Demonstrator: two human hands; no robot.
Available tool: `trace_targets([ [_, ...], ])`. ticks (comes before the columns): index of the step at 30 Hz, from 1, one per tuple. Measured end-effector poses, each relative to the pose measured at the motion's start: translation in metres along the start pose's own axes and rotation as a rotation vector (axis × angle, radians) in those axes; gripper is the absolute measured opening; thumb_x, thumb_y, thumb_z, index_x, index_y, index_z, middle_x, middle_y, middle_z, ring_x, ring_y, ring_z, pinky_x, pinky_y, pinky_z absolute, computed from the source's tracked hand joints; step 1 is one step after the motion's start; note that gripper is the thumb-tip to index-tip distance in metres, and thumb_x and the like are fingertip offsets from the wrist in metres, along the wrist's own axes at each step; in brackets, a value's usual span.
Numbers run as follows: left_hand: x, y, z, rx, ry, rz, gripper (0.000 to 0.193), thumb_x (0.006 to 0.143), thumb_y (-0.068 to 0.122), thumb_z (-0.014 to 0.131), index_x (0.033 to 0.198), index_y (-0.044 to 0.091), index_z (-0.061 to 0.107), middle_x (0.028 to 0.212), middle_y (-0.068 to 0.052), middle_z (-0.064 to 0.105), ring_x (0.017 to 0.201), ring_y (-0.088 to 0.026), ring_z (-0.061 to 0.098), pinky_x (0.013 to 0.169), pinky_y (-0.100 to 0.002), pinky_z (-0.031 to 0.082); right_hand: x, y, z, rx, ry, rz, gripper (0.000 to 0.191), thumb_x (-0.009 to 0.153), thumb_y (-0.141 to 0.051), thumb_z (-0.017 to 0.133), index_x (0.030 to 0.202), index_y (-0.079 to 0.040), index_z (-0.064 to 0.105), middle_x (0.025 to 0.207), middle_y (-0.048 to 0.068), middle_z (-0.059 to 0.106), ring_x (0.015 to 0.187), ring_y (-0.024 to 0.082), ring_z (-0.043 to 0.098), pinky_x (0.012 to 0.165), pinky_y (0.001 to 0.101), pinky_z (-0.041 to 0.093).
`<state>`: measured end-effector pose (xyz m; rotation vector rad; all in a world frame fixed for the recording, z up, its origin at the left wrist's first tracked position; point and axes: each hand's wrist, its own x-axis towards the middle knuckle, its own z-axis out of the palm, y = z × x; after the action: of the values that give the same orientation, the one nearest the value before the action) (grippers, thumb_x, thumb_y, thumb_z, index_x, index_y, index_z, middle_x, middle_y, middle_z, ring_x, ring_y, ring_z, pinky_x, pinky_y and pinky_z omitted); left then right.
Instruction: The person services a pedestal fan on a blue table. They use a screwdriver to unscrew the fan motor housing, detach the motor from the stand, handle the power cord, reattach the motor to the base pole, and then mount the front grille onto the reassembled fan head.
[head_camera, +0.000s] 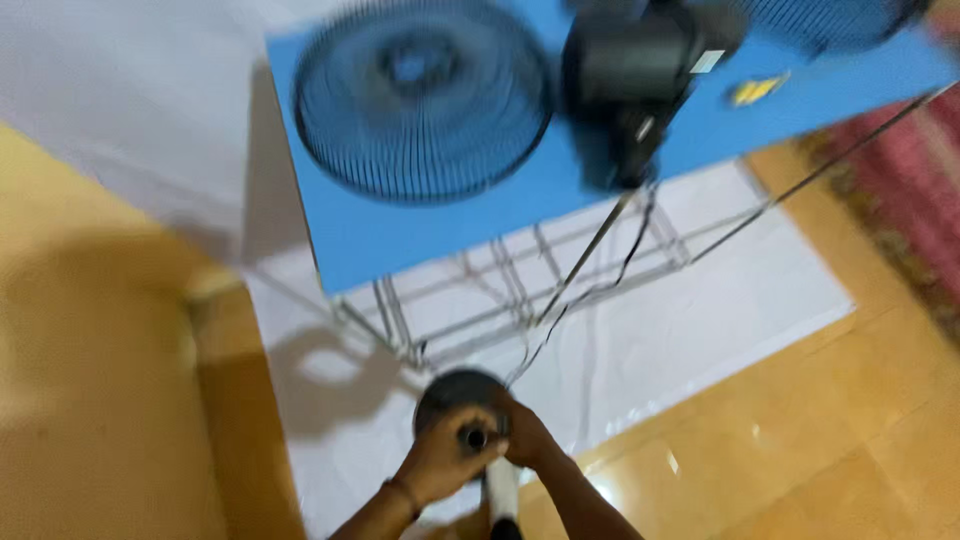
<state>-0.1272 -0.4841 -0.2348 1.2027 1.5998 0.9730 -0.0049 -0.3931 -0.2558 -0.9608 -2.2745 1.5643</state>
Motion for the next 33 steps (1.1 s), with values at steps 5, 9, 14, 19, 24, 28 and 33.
trace_targets([
  [5, -0.01, 0.071, -0.042, -0.402, -0.11, -0.365, 0.032, 0.091, 0.035, 0.069, 0.105, 0.007, 0.076, 0.103, -0.004, 0.078, 0.097, -0.015, 0.072, 0.087, -0.03, 0.057, -0.02, -0.068, -0.061, 0.029, 0.156, 0.27, 0.054, 0.087, -0.016, 0.074, 0.138, -0.01, 0.056, 0.118, 0.014, 0.074, 0.106, 0.023, 0.071, 0.089, 0.035, 0.058],
  [9, -0.024, 0.115, -0.074, -0.53, 0.007, -0.441, 0.039, 0.092, 0.041, 0.065, 0.108, 0.006, 0.072, 0.108, -0.006, 0.078, 0.103, -0.017, 0.073, 0.09, -0.034, 0.057, -0.036, -0.108, -0.092, 0.003, 0.125, 0.246, 0.043, 0.093, -0.021, 0.068, 0.134, -0.01, 0.059, 0.107, 0.011, 0.075, 0.094, 0.02, 0.073, 0.083, 0.0335, 0.059],
  [14, -0.037, 0.164, -0.1, -0.549, 0.069, -0.39, 0.038, 0.093, 0.044, 0.061, 0.106, 0.01, 0.07, 0.112, -0.008, 0.076, 0.109, -0.019, 0.071, 0.093, -0.037, 0.056, -0.043, -0.155, -0.121, 0.027, 0.088, 0.153, 0.04, 0.096, -0.023, 0.065, 0.133, -0.01, 0.061, 0.107, 0.007, 0.074, 0.092, 0.017, 0.071, 0.081, 0.0322, 0.058],
  [19, -0.034, 0.193, -0.11, -0.653, 0.088, -0.221, 0.034, 0.093, 0.043, 0.061, 0.103, 0.011, 0.067, 0.113, -0.008, 0.075, 0.109, -0.02, 0.07, 0.093, -0.039, 0.056, -0.048, -0.184, -0.147, 0.033, 0.11, 0.027, 0.038, 0.096, -0.02, 0.064, 0.132, -0.008, 0.064, 0.101, 0.009, 0.074, 0.089, 0.018, 0.068, 0.078, 0.0342, 0.056],
  [24, -0.024, 0.209, -0.103, -0.73, 0.123, -0.171, 0.027, 0.092, 0.038, 0.064, 0.105, 0.015, 0.066, 0.111, -0.006, 0.073, 0.108, -0.02, 0.068, 0.092, -0.039, 0.054, -0.041, -0.196, -0.182, 0.079, 0.158, 0.058, 0.038, 0.096, -0.025, 0.066, 0.13, -0.008, 0.065, 0.103, 0.006, 0.074, 0.094, 0.016, 0.07, 0.082, 0.0313, 0.057],
  [28, 0.001, 0.224, -0.095, -0.772, 0.178, -0.235, 0.027, 0.093, 0.039, 0.063, 0.105, 0.015, 0.066, 0.112, -0.006, 0.073, 0.108, -0.021, 0.068, 0.092, -0.039, 0.054, -0.021, -0.197, -0.223, 0.167, 0.166, 0.055, 0.041, 0.094, -0.024, 0.064, 0.132, -0.01, 0.063, 0.107, 0.003, 0.075, 0.098, 0.014, 0.071, 0.083, 0.03, 0.056],
  [33, 0.07, 0.249, -0.078, -0.756, 0.316, -0.227, 0.039, 0.092, 0.039, 0.066, 0.12, 0.013, 0.061, 0.126, -0.009, 0.068, 0.117, -0.026, 0.067, 0.094, -0.044, 0.053, 0.017, -0.182, -0.275, 0.305, 0.203, 0.091, 0.039, 0.095, -0.022, 0.065, 0.131, -0.008, 0.063, 0.106, 0.005, 0.073, 0.096, 0.016, 0.069, 0.082, 0.0336, 0.055],
])
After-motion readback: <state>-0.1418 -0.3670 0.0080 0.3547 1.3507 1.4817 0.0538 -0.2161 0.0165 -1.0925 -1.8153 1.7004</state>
